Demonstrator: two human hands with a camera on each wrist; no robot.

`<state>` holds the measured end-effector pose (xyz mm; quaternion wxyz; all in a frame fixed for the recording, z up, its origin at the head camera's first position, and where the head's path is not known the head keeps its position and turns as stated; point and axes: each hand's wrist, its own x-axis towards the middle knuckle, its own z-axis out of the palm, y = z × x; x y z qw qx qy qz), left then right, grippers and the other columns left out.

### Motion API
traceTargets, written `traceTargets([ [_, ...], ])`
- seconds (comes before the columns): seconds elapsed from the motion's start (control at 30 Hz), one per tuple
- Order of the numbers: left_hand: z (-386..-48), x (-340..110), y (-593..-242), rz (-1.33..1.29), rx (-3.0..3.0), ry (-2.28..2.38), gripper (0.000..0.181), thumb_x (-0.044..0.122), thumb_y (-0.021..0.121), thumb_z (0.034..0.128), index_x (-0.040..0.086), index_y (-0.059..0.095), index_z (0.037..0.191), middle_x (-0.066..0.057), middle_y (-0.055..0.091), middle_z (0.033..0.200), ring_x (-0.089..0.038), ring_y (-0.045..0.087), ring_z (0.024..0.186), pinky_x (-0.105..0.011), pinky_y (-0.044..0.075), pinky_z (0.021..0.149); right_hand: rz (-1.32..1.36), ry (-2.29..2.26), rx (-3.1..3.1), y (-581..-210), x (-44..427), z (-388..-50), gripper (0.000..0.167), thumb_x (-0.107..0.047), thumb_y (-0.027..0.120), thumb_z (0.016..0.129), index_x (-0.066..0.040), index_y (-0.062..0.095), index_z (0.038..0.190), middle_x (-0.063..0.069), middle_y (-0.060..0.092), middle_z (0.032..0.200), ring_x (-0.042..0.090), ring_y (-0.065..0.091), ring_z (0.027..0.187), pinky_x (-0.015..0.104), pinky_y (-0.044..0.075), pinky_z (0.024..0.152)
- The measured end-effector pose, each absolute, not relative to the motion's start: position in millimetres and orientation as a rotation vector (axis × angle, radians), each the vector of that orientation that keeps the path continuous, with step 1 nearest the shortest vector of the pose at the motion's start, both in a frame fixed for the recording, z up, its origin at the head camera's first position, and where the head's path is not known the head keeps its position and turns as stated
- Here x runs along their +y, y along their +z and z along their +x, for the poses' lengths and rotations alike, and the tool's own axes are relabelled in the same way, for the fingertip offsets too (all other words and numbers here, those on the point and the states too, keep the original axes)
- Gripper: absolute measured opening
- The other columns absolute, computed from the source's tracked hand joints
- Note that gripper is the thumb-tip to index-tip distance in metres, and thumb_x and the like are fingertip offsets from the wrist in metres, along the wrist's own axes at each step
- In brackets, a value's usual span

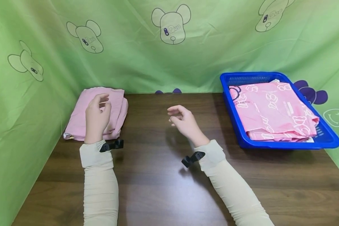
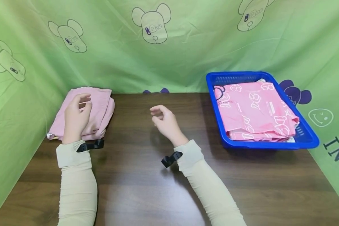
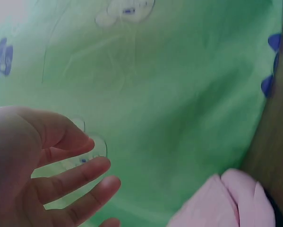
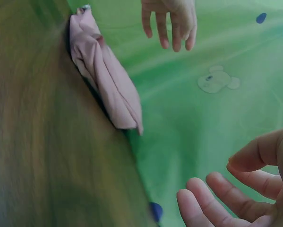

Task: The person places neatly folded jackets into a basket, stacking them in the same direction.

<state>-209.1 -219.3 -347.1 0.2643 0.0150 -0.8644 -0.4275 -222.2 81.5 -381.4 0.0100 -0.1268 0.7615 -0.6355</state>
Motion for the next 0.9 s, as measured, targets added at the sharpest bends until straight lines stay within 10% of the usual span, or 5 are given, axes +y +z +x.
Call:
traceTargets([
  [0.9, -199, -287, -380, 0.551, -2.425, -1.187, 0.05, 0.008, 0.049, 0.0955, -0.005, 0.047, 0.144, -0.033, 0.046, 0.142, -0.048, 0.041, 0.131, -0.057, 0.032, 0.111, -0.264, -1.855, 1.978, -411, -12, -228, 0.059, -0.001, 0.06, 0.095, -0.006, 0.042, 0.151, 0.025, 0.042, 0.152, 0.039, 0.062, 0.117, 0.043, 0.059, 0.086],
])
